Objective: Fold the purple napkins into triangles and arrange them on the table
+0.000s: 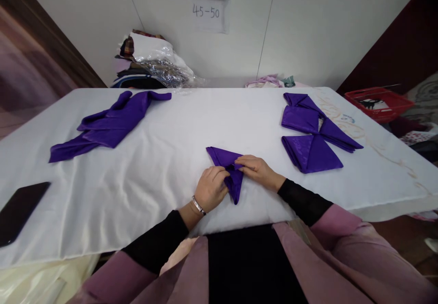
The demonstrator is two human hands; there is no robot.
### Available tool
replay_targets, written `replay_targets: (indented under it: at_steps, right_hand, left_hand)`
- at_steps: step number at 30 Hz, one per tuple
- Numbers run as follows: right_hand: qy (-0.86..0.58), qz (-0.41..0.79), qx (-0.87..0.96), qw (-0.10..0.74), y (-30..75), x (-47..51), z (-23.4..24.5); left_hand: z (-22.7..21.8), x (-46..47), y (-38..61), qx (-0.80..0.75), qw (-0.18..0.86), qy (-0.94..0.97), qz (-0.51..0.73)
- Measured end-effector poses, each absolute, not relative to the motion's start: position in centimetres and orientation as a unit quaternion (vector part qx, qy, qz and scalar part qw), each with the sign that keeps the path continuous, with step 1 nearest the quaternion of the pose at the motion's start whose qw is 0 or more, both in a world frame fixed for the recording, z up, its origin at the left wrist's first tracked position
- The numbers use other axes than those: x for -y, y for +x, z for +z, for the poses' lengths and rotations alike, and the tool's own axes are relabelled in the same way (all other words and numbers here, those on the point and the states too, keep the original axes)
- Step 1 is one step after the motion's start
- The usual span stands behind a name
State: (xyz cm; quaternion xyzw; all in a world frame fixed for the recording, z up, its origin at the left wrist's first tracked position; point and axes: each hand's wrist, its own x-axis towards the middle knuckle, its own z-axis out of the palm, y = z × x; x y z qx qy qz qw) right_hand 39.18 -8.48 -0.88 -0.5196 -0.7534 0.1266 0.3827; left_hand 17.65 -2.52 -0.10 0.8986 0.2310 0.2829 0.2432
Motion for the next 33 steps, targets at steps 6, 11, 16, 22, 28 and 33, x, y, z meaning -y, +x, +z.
replay_targets:
  at_steps: [6,11,16,22,28,33]
  right_hand:
    - [-0.507,0.097,0.785,0.341,38.7,8.9,-0.4]
    - [-0.481,0.049,0.828,0.284,38.4,9.9,0.1]
    - [-0.474,0.031,0.842,0.257,37.4,10.9,0.4]
    - [-0.479,0.045,0.822,0.306,36.9,10.7,-0.6]
    - [-0.506,0.088,0.782,0.355,37.3,10.9,-0.9]
    - [-0.512,0.099,0.775,0.357,37.5,11.0,-0.4]
  left_hand:
    - [-0.4,2.8,18.0,-0.188,0.209,0.928,0.245]
    - [-0.4,3.2,18.1,-0.176,0.082,0.951,0.241]
    - [-0.1,3.7,18.4,-0.203,0.045,0.945,0.251]
    - [0.0,4.8,18.0,-0.270,0.185,0.900,0.286]
    - [-0.2,6.5,16.7,-0.159,0.218,0.934,0.236]
    - [-0.3,6.8,16.3,-0.150,0.189,0.956,0.165]
